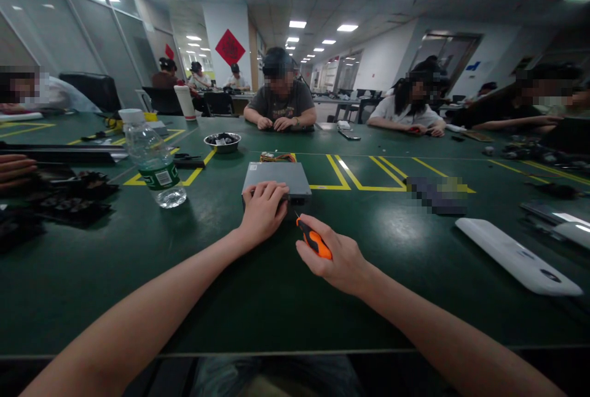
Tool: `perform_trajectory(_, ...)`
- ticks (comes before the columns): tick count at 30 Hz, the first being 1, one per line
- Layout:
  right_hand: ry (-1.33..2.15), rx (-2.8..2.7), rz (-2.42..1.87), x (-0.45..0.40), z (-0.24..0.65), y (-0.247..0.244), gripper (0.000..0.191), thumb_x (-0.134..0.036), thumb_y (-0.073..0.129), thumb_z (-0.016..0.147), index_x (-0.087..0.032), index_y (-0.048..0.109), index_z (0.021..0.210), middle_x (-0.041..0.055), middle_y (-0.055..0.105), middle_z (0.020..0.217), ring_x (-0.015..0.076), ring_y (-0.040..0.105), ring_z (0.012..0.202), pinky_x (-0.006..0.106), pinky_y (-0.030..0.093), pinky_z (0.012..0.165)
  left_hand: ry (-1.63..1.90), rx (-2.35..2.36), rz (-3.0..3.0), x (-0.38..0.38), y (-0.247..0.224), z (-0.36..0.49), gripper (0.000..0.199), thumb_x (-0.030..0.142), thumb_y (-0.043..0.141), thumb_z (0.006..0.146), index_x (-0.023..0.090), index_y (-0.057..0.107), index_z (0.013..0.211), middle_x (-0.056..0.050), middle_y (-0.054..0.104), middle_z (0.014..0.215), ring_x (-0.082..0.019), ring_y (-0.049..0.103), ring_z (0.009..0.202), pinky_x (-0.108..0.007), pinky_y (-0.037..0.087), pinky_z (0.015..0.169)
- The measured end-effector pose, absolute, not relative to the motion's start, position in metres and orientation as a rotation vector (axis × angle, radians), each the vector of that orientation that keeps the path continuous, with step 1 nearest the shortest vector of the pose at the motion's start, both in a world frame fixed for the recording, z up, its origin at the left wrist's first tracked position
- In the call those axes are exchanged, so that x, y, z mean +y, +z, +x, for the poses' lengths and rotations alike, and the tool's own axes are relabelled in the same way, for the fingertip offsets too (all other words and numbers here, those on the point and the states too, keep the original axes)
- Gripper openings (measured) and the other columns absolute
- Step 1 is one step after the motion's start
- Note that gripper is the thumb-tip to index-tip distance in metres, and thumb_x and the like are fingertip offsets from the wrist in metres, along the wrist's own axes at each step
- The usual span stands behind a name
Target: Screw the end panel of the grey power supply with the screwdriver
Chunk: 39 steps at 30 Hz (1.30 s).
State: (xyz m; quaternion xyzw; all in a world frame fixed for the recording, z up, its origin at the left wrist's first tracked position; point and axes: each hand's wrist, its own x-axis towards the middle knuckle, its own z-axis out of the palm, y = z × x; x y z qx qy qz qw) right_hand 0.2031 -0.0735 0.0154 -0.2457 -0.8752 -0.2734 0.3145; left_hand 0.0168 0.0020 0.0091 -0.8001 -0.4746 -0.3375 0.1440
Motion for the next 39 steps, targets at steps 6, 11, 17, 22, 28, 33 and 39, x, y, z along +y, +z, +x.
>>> perform_trajectory(6, -0.911, -2.209, -0.698, -0.068, 0.211, 0.018, 0.029, -0.014, 0.053, 0.084, -0.028, 0.056, 0.109, 0.0069, 0.064, 0.107, 0.0151, 0.065, 0.089, 0.021, 0.053, 0.064, -0.981, -1.364, -2.307, 0.002, 0.010, 0.017, 0.024, 0.022, 0.048, 0.084, 0.025, 0.054, 0.107, -0.003, 0.059, 0.119, -0.023, 0.047, 0.111, -0.043, 0.025, 0.090)
perform_trajectory(11, -0.971, -2.125, -0.652, -0.067, 0.213, 0.025, 0.021, -0.014, 0.059, 0.081, -0.021, 0.054, 0.099, 0.0099, 0.067, 0.094, 0.0147, 0.064, 0.080, 0.023, 0.051, 0.063, -0.988, -1.371, -2.303, 0.001, 0.010, 0.017, 0.022, 0.023, 0.047, 0.085, 0.025, 0.054, 0.106, -0.004, 0.059, 0.119, -0.023, 0.047, 0.111, -0.043, 0.026, 0.091)
perform_trajectory(17, -1.062, -2.107, -0.618, -0.071, 0.202, 0.026, 0.018, -0.014, 0.059, 0.081, -0.020, 0.051, 0.096, 0.0080, 0.067, 0.082, 0.0130, 0.063, 0.068, 0.023, 0.048, 0.059, -0.992, -1.373, -2.304, 0.002, 0.009, 0.018, 0.022, 0.023, 0.047, 0.085, 0.025, 0.054, 0.106, -0.004, 0.060, 0.119, -0.023, 0.047, 0.111, -0.043, 0.026, 0.091)
perform_trajectory(22, -1.096, -2.088, -0.582, -0.071, 0.196, 0.026, 0.021, -0.010, 0.057, 0.080, -0.021, 0.048, 0.096, 0.0080, 0.066, 0.084, 0.0126, 0.061, 0.068, 0.023, 0.047, 0.060, -0.994, -1.372, -2.294, 0.002, 0.010, 0.019, 0.022, 0.022, 0.048, 0.084, 0.024, 0.054, 0.105, -0.003, 0.060, 0.118, -0.023, 0.047, 0.110, -0.043, 0.026, 0.090)
perform_trajectory(28, -0.984, -2.084, -0.540, -0.069, 0.205, 0.023, 0.025, -0.010, 0.059, 0.078, -0.020, 0.047, 0.099, 0.0093, 0.065, 0.090, 0.0138, 0.062, 0.076, 0.026, 0.049, 0.067, -1.000, -1.371, -2.291, 0.000, 0.011, 0.019, 0.022, 0.022, 0.048, 0.084, 0.025, 0.055, 0.105, -0.003, 0.060, 0.117, -0.023, 0.048, 0.109, -0.044, 0.025, 0.091)
perform_trajectory(33, -0.814, -2.034, -0.528, -0.064, 0.219, 0.020, 0.025, -0.016, 0.062, 0.075, -0.021, 0.048, 0.094, 0.0053, 0.063, 0.085, 0.0120, 0.059, 0.070, 0.026, 0.049, 0.064, -1.002, -1.352, -2.295, 0.002, 0.009, 0.018, 0.021, 0.023, 0.048, 0.085, 0.024, 0.055, 0.105, -0.003, 0.060, 0.117, -0.023, 0.048, 0.109, -0.044, 0.025, 0.091)
perform_trajectory(39, -0.804, -1.934, -0.597, -0.058, 0.238, 0.028, 0.023, -0.012, 0.062, 0.072, -0.021, 0.051, 0.090, 0.0029, 0.062, 0.084, 0.0123, 0.060, 0.072, 0.025, 0.049, 0.063, -0.990, -1.285, -2.328, 0.004, 0.007, 0.013, 0.027, 0.023, 0.046, 0.086, 0.025, 0.052, 0.112, -0.004, 0.058, 0.122, -0.023, 0.046, 0.114, -0.043, 0.024, 0.093)
